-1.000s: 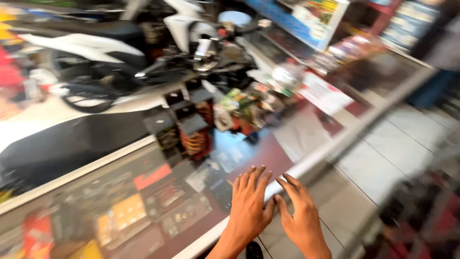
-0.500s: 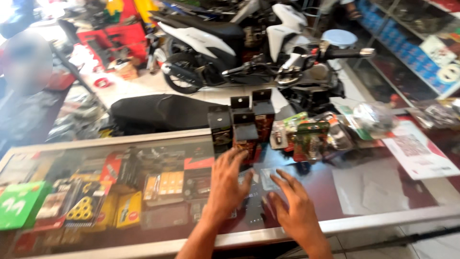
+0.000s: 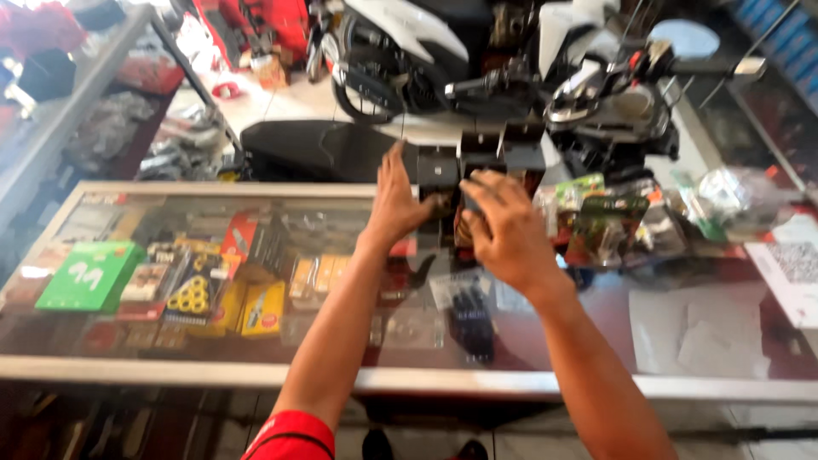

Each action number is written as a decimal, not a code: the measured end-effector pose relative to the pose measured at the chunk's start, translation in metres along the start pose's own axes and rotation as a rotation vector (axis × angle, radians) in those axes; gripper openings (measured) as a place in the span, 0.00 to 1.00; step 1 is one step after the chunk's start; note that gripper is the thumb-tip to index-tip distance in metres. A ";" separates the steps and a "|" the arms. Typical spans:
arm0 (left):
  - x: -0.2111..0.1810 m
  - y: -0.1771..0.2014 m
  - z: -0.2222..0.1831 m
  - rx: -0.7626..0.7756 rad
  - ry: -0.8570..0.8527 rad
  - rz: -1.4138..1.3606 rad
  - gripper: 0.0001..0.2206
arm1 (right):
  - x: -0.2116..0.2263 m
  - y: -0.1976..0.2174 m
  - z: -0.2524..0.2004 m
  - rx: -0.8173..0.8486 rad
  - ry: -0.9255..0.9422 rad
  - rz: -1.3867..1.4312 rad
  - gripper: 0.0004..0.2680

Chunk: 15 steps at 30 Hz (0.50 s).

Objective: The person removes various motorcycle parts from their packaging and places them into partitioned plastic bins and onto a display rack on a wall.

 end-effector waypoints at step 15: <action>0.043 -0.021 -0.005 0.265 0.089 -0.304 0.35 | -0.016 -0.041 -0.010 0.141 -0.040 -0.158 0.14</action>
Point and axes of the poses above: each hand's wrist, its own z-axis towards the middle knuckle, its own y-axis out of the back of the hand, x = y × z, the point moved 2 cm from there along z, towards the middle knuckle, and after that the axes turned 7 degrees about y, right-handed, at the moved point
